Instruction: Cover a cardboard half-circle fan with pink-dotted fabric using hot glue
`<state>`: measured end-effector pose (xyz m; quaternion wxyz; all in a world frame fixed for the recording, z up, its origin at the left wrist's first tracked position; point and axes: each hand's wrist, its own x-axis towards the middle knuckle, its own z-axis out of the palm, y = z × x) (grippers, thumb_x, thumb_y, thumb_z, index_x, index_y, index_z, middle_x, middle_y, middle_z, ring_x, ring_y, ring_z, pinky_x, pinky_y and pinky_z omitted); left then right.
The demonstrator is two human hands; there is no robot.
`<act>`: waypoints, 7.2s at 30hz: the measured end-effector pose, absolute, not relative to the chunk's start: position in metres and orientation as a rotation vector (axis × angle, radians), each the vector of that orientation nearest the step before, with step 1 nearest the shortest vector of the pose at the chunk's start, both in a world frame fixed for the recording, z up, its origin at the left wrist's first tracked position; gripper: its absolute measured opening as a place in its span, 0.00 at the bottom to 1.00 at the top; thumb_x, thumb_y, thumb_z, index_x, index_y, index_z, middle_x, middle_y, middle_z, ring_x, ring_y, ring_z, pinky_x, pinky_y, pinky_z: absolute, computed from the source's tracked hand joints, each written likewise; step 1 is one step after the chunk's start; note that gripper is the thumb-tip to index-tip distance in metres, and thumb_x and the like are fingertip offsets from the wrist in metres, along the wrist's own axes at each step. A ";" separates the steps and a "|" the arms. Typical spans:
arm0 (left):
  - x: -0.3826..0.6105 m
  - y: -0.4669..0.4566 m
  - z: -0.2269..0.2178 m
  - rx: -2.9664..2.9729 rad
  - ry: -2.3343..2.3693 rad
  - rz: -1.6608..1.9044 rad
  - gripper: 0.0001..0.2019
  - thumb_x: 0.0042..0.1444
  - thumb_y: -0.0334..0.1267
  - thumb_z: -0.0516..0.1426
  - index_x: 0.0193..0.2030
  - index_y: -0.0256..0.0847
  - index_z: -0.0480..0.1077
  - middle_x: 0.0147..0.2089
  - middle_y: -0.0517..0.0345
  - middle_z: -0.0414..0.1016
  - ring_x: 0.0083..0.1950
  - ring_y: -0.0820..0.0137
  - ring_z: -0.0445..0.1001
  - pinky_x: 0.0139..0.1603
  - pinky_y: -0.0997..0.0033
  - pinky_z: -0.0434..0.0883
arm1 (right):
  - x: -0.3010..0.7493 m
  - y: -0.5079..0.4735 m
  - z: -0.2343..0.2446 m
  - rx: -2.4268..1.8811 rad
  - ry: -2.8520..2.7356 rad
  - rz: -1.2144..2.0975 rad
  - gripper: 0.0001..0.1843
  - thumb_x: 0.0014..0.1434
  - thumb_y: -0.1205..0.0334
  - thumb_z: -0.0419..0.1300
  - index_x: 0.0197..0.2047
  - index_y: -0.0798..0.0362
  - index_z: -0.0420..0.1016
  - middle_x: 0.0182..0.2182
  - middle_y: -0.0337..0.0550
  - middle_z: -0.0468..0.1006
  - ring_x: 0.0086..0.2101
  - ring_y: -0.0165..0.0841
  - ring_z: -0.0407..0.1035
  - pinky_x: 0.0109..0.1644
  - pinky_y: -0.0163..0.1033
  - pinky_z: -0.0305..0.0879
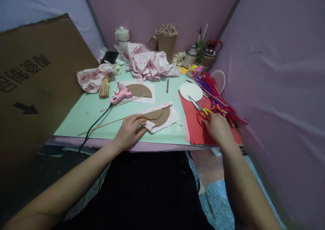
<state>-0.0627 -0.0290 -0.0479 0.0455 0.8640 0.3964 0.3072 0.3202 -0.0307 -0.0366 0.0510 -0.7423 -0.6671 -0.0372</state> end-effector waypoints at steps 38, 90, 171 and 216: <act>-0.045 -0.026 -0.042 2.507 1.397 0.957 0.06 0.63 0.34 0.56 0.34 0.39 0.71 0.47 0.51 0.76 0.48 0.64 0.75 0.51 0.59 0.65 | 0.188 -0.046 -0.057 -1.403 -2.082 0.019 0.12 0.61 0.53 0.64 0.42 0.51 0.73 0.41 0.48 0.77 0.45 0.43 0.70 0.50 0.48 0.60; -0.027 -0.028 -0.037 2.474 1.564 0.744 0.08 0.60 0.28 0.52 0.39 0.41 0.70 0.50 0.51 0.73 0.52 0.62 0.71 0.54 0.58 0.61 | 0.183 -0.001 -0.038 -1.404 -2.356 0.035 0.07 0.65 0.61 0.54 0.34 0.50 0.70 0.39 0.49 0.73 0.41 0.43 0.65 0.46 0.47 0.60; -0.019 -0.011 -0.029 2.189 1.622 0.611 0.08 0.56 0.39 0.61 0.33 0.42 0.65 0.46 0.53 0.67 0.53 0.58 0.68 0.55 0.55 0.63 | 0.159 0.006 -0.026 -1.720 -2.387 0.102 0.14 0.63 0.51 0.58 0.32 0.52 0.72 0.42 0.49 0.74 0.47 0.44 0.66 0.62 0.55 0.53; -0.067 -0.019 -0.046 2.287 1.291 0.899 0.07 0.53 0.29 0.64 0.38 0.43 0.74 0.48 0.54 0.75 0.53 0.60 0.71 0.59 0.55 0.68 | 0.140 -0.008 -0.035 -1.330 -2.294 0.393 0.20 0.65 0.60 0.56 0.59 0.44 0.70 0.52 0.49 0.72 0.54 0.44 0.64 0.56 0.50 0.59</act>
